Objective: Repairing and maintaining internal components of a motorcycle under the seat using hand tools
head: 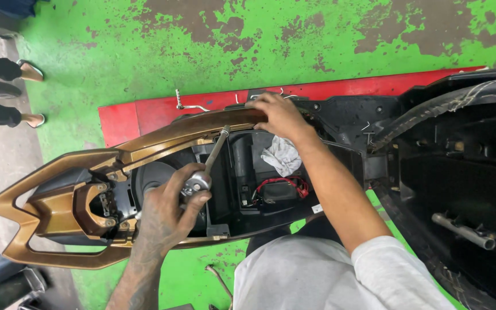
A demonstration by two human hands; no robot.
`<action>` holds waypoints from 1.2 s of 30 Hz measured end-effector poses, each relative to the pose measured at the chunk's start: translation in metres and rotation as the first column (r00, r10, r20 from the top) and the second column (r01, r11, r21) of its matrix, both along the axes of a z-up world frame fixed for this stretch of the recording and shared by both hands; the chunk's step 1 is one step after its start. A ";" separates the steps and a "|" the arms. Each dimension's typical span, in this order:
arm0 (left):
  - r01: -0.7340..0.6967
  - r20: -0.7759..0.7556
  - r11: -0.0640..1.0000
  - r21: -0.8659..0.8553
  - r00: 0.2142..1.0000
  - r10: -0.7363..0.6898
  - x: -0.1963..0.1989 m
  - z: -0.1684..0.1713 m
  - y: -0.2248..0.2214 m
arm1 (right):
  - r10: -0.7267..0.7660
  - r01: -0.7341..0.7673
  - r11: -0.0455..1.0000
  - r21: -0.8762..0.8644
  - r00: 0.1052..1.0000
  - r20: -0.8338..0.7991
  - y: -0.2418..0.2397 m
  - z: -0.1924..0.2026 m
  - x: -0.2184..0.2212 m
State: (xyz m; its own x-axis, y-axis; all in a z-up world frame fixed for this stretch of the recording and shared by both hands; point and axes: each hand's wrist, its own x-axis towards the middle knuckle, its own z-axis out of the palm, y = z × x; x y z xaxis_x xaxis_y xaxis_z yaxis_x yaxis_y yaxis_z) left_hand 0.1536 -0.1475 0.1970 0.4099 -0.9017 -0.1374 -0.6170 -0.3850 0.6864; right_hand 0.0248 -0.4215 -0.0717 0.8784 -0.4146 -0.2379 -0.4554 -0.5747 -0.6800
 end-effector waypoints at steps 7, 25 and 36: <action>0.158 0.209 0.979 0.130 0.961 -0.182 0.027 -0.018 -0.039 | 0.136 -0.135 0.988 -0.080 0.991 0.013 -0.005 0.002 0.005; 0.328 0.310 0.813 0.481 0.804 -0.508 0.041 -0.080 -0.102 | 0.123 0.030 0.900 -0.436 0.940 0.319 0.012 -0.049 0.001; 0.523 0.511 0.752 0.400 0.554 -0.657 0.058 -0.083 -0.133 | 0.105 0.056 0.902 -0.428 0.933 0.343 0.013 -0.044 0.000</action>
